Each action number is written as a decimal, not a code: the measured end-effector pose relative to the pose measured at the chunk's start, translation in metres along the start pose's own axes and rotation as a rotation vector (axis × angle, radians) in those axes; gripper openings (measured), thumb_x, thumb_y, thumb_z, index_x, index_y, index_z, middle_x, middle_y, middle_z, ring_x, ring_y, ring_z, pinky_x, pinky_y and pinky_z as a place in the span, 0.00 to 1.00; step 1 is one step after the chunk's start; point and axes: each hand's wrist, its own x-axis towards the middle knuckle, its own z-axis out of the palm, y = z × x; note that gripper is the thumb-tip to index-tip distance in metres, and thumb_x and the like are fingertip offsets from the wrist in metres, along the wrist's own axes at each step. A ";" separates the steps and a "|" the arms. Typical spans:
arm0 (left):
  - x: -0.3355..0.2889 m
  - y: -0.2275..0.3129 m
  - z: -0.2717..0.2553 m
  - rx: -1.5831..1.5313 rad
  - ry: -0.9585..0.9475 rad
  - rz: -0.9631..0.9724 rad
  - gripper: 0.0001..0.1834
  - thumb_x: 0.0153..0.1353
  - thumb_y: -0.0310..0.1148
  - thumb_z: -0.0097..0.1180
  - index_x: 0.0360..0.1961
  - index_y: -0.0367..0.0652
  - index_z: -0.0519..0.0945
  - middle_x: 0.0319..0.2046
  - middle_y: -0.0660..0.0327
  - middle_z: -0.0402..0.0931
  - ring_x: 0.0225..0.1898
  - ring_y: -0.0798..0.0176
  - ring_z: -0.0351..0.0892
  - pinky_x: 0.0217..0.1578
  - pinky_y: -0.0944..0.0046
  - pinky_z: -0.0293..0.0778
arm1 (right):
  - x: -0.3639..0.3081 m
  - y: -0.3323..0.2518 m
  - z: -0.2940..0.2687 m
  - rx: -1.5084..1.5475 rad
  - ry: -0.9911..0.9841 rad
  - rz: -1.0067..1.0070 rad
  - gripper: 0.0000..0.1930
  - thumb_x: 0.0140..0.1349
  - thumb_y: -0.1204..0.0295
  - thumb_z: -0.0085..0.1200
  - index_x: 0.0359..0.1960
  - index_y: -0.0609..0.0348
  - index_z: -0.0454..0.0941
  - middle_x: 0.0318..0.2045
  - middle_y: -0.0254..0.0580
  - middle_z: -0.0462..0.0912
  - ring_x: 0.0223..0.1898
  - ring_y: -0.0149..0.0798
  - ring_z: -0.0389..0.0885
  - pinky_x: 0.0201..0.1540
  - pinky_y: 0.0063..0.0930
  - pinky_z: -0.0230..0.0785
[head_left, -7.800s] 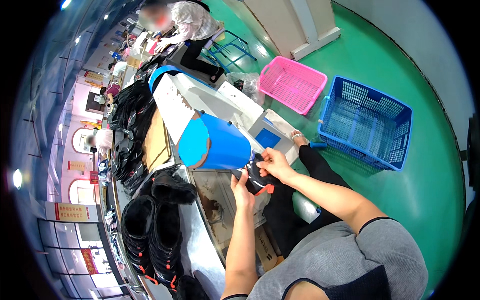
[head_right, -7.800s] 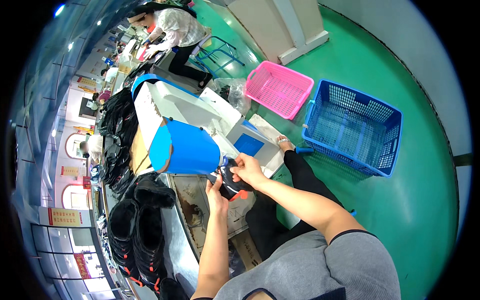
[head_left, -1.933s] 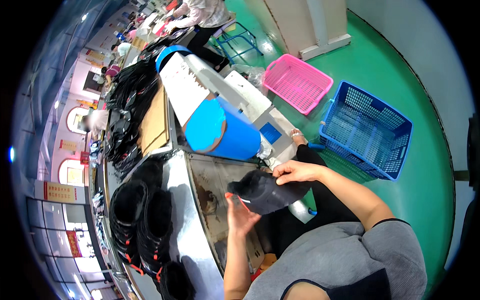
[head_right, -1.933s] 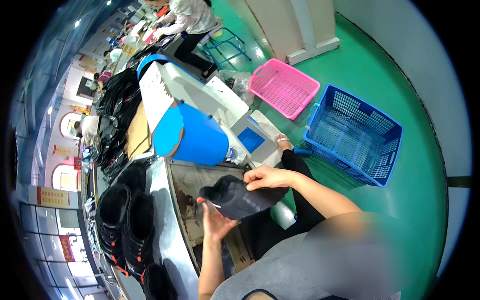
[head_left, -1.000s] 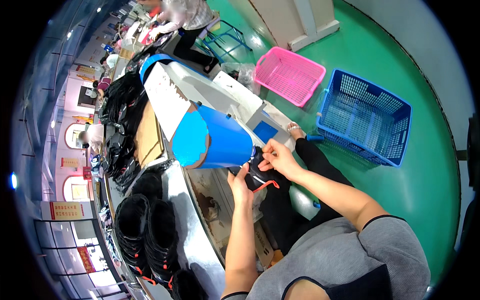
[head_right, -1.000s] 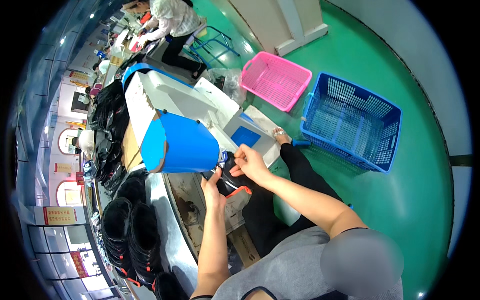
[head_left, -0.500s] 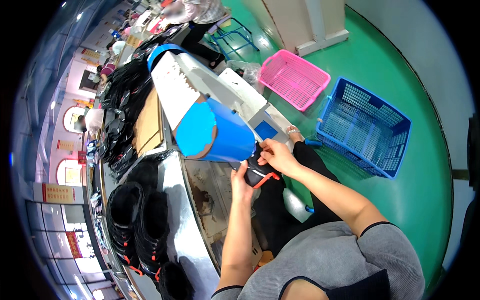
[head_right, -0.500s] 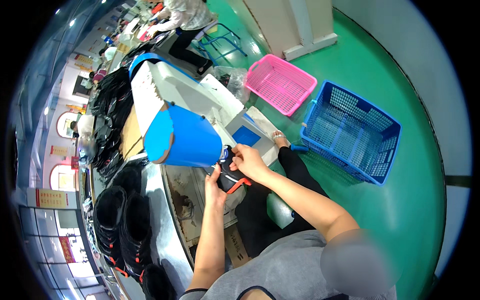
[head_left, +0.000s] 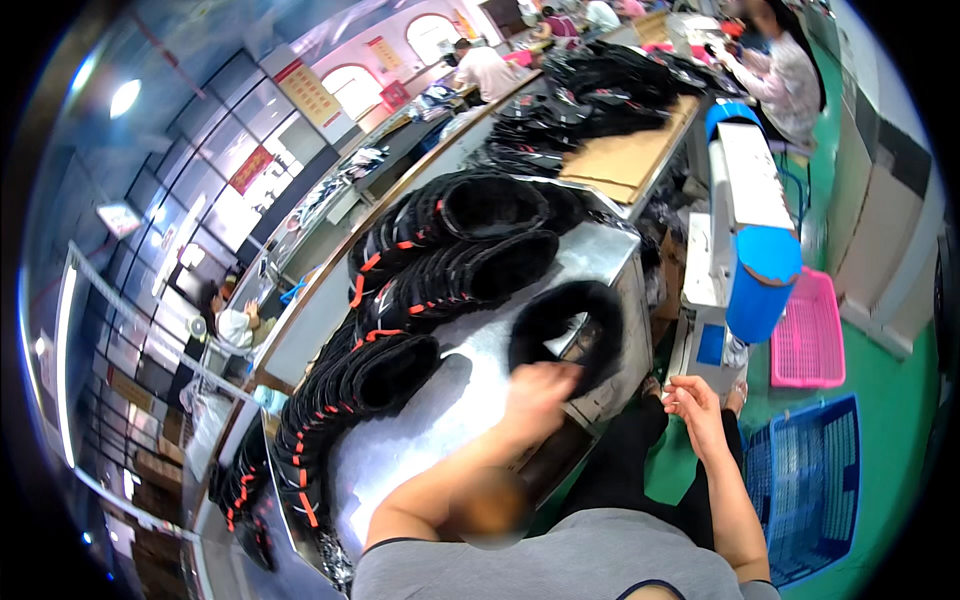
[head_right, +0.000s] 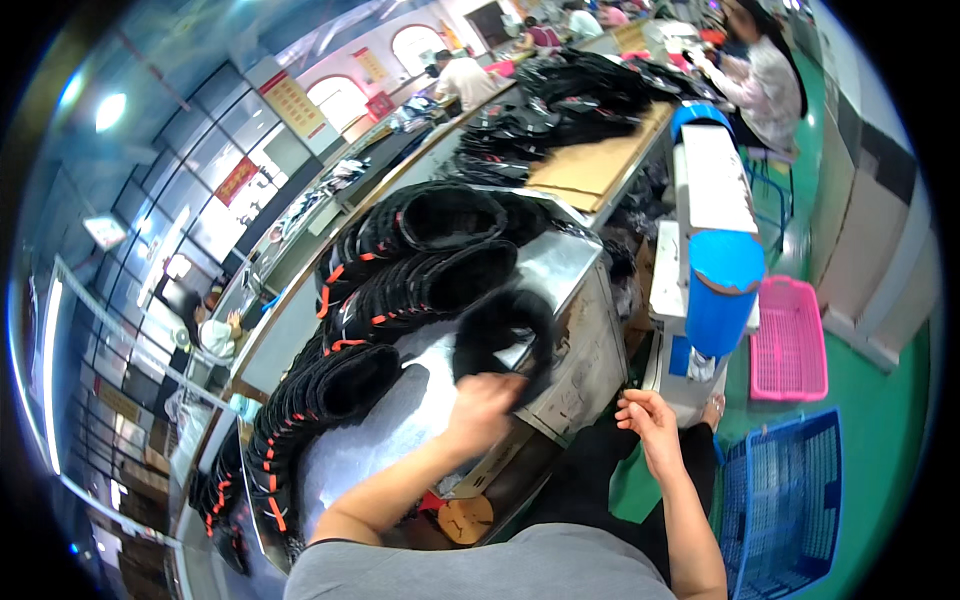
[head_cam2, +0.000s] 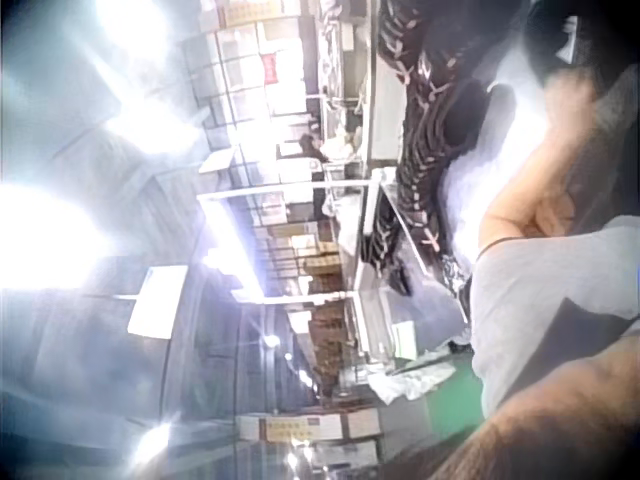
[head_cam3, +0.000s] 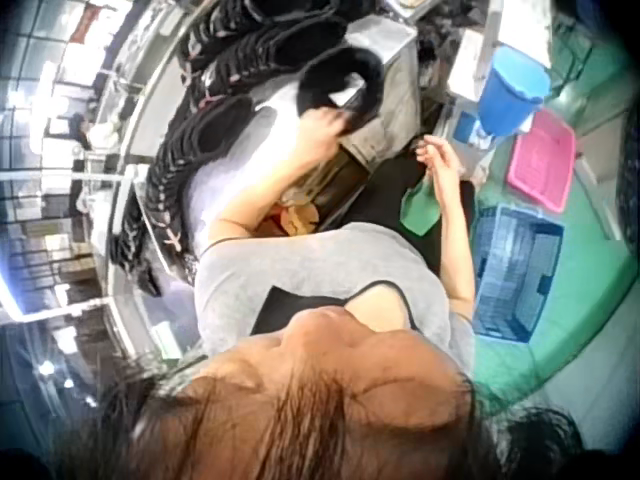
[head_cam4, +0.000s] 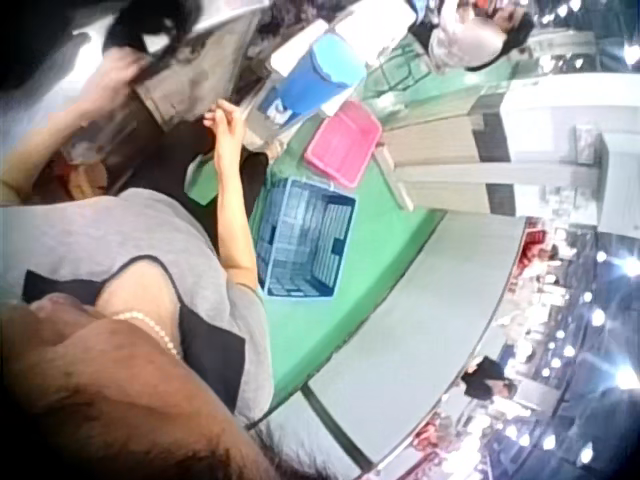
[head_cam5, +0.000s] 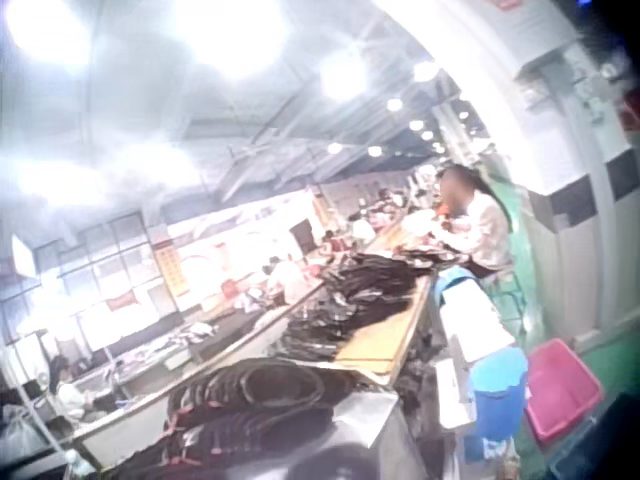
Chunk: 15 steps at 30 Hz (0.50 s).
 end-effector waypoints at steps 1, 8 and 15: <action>-0.022 -0.033 -0.016 0.084 -0.002 -0.012 0.20 0.42 0.24 0.53 0.42 0.39 0.77 0.38 0.57 0.77 0.37 0.55 0.76 0.34 0.57 0.71 | 0.005 0.005 0.000 0.008 0.003 -0.001 0.10 0.65 0.74 0.46 0.46 0.63 0.73 0.36 0.38 0.78 0.36 0.29 0.77 0.40 0.22 0.71; -0.225 -0.199 -0.075 1.031 -0.564 -0.586 0.13 0.55 0.32 0.47 0.41 0.44 0.76 0.34 0.57 0.75 0.41 0.56 0.73 0.40 0.57 0.67 | -0.007 0.056 -0.002 -0.107 -0.154 0.168 0.08 0.65 0.73 0.48 0.43 0.61 0.75 0.33 0.37 0.80 0.31 0.27 0.77 0.34 0.18 0.69; 0.014 -0.149 -0.083 -0.239 -0.536 -0.391 0.23 0.48 0.45 0.61 0.43 0.44 0.78 0.37 0.51 0.79 0.40 0.48 0.78 0.41 0.54 0.73 | -0.014 0.086 -0.025 -0.333 -0.124 0.377 0.08 0.64 0.74 0.48 0.42 0.63 0.75 0.33 0.39 0.81 0.32 0.28 0.78 0.36 0.19 0.70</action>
